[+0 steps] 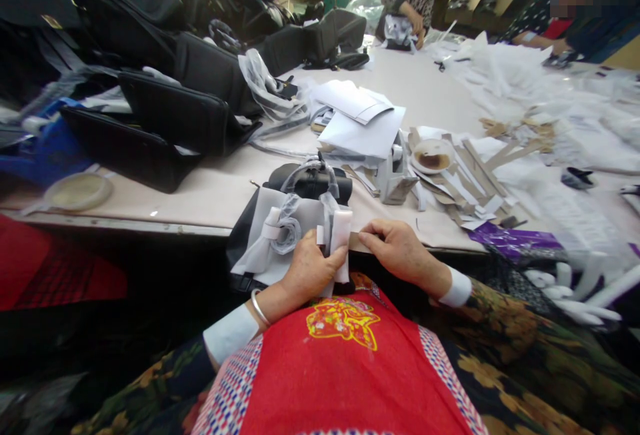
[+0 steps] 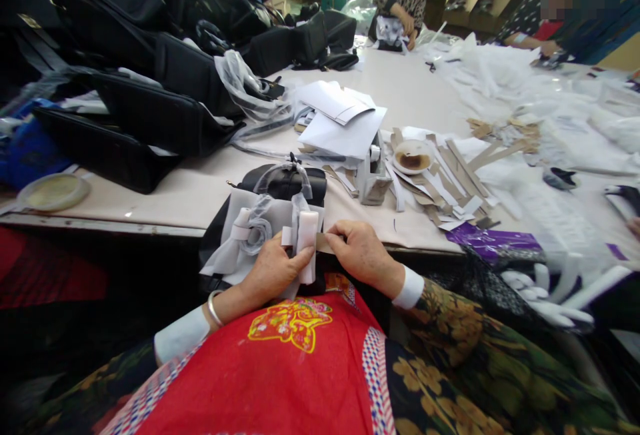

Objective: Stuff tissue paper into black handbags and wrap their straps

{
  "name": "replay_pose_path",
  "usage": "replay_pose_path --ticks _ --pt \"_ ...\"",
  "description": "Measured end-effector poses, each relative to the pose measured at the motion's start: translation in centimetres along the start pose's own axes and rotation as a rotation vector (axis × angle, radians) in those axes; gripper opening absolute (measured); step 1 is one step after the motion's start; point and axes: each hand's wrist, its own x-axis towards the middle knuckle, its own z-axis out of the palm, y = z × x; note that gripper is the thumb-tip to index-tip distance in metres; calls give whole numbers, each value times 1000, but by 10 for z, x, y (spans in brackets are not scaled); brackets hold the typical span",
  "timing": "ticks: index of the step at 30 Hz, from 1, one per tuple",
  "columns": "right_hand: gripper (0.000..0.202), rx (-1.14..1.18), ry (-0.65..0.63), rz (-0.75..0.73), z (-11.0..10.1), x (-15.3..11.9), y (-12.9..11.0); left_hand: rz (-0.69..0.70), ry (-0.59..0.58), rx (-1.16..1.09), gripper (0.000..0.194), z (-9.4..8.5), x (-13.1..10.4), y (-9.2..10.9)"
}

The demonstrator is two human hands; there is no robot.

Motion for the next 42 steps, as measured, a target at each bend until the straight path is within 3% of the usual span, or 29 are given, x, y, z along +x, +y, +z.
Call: replay_pose_path --ticks 6,8,11,13,17,21,23,27,31,36,42 --pt "18 -84 -32 -76 -9 4 -15 39 -28 9 25 2 1 -3" --pt "15 -68 -126 -153 -14 8 -19 39 -47 -9 28 1 1 -3" --pt "29 -43 -379 -323 -24 15 -21 53 -69 -24 30 0 1 -3" --pt "27 -109 -467 -477 -31 20 -22 70 -70 -24 30 0 1 -4" --pt "22 -430 -418 -811 -36 33 -37 117 -44 32 29 2 2 -8" --pt "17 -565 -474 -1002 -29 50 -54 325 -38 114 23 6 2 -12" --pt "12 -551 -552 -1005 -23 60 -55 382 -31 155 29 7 2 -13" --pt "14 -452 -710 -883 -13 75 -42 323 -31 197 21 6 0 -17" --pt "18 -196 -631 -749 -8 74 -30 319 -92 115 16 1 1 -17" --pt "17 -102 -539 -679 -5 64 -26 218 -99 40 14 0 9 -13" --pt "11 -88 -654 -584 -13 67 -30 172 -39 -84 7 8 10 -12"
